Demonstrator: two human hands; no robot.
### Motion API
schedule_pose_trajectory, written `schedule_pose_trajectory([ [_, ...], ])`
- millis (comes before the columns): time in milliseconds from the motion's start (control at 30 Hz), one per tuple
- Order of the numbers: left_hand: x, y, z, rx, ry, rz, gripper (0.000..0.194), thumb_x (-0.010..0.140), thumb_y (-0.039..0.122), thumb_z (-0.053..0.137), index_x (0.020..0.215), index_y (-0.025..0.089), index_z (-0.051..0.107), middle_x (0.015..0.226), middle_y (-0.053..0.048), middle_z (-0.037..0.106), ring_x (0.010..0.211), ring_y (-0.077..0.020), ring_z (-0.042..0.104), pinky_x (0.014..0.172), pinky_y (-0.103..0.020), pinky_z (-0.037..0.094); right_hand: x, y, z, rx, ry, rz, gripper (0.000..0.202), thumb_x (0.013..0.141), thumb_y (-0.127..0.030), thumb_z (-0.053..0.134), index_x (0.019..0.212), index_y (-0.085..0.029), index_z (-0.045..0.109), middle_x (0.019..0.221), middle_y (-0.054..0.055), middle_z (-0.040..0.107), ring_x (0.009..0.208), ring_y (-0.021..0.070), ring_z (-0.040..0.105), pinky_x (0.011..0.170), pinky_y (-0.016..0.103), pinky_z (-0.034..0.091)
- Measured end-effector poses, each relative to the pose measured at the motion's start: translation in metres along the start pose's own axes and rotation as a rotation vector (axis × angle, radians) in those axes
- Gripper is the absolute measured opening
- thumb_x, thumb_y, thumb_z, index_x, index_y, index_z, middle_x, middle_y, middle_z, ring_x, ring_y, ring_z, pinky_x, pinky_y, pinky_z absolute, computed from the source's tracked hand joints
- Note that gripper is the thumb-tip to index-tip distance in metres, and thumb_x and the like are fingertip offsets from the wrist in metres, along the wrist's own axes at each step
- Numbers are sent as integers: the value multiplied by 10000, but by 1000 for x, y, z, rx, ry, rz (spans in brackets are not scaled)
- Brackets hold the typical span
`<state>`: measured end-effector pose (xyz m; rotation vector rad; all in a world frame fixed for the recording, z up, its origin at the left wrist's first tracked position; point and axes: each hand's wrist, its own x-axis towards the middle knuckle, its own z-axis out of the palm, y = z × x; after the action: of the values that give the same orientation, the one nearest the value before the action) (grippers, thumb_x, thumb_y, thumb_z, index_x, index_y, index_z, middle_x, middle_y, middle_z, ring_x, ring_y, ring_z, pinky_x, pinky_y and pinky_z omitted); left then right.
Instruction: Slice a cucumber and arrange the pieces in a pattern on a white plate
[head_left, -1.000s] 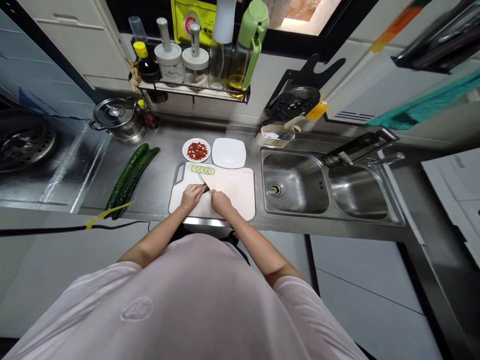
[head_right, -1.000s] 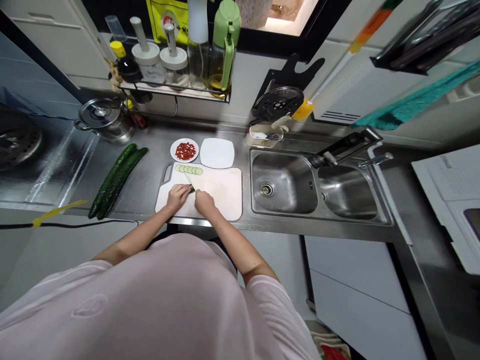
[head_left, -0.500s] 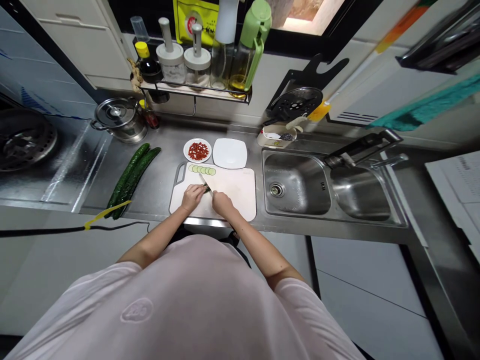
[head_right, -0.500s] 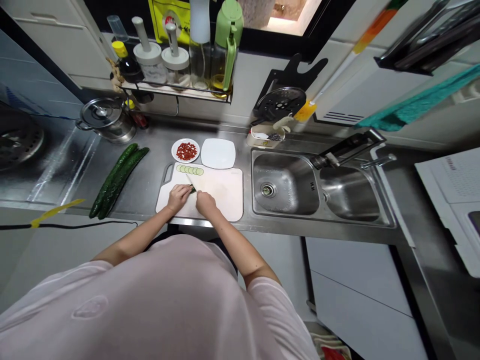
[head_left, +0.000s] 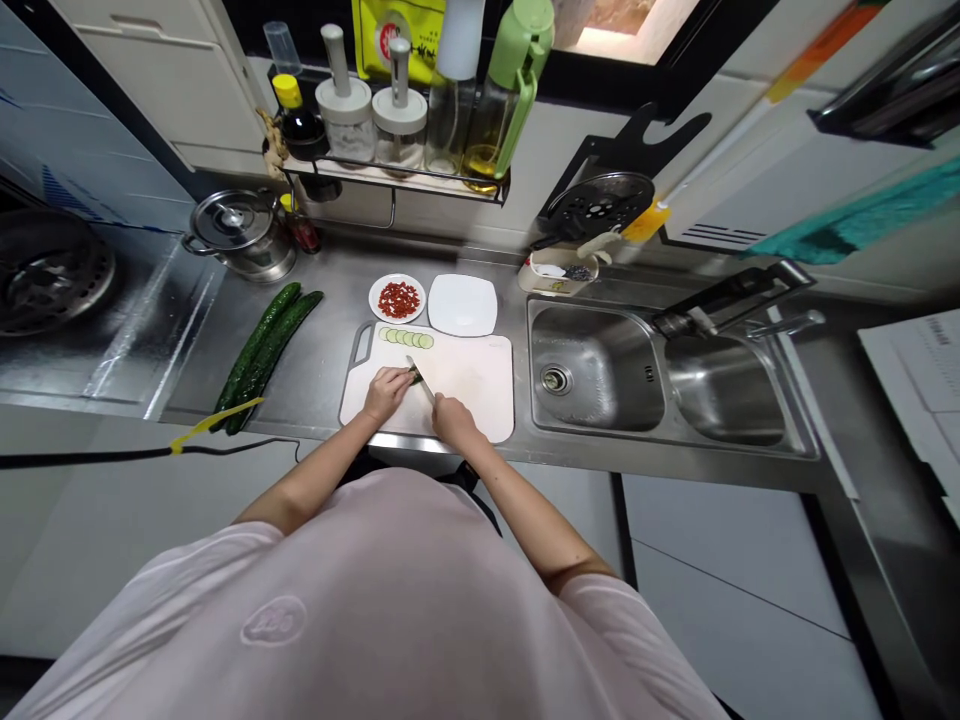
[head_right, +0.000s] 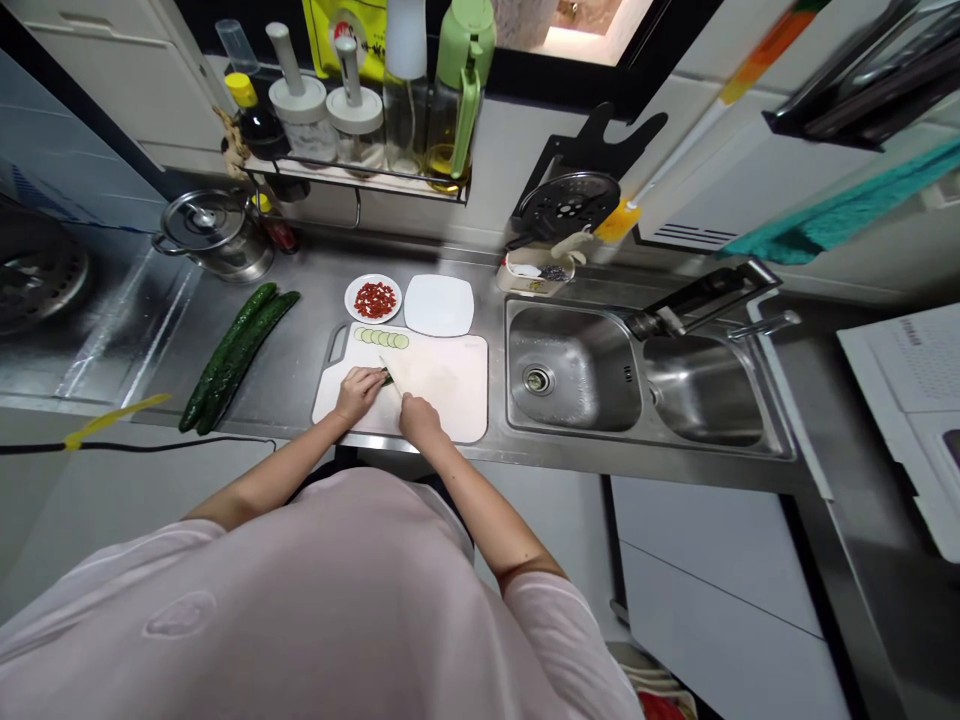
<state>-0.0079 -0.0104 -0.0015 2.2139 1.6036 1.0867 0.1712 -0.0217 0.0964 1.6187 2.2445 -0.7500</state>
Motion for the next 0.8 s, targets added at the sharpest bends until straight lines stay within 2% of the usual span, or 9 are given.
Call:
schedule_pose_trajectory([
  [400,1,-1,-1,-7,1,21,217,882,263,489,1025,232,649,1011,-57,651,976,-174,561,853,-356,462,31,-18,-14,43,52,-28,249,880,-104,356,1091,-133,486,974,123,627,904,216,612,717,280,459],
  [500,1,0,-1,-10,-5,11,223,887,269,477,1024,231,649,1002,-63,650,973,-182,566,848,-369,463,24,-16,-13,41,42,-14,248,890,-111,348,1094,-134,487,983,126,626,911,216,609,731,282,456],
  [700,1,0,0,-20,-4,-19,233,894,282,461,1025,228,646,1003,-61,649,963,-181,567,851,-374,460,-6,-1,-1,9,-26,27,224,898,-157,362,1075,-133,497,952,137,628,884,230,616,719,298,455],
  [800,1,0,1,-25,2,-21,234,895,284,460,1029,232,644,1004,-59,650,963,-178,567,850,-372,459,-10,1,2,3,-23,31,223,900,-153,352,1068,-134,497,948,139,626,885,232,616,717,305,456],
])
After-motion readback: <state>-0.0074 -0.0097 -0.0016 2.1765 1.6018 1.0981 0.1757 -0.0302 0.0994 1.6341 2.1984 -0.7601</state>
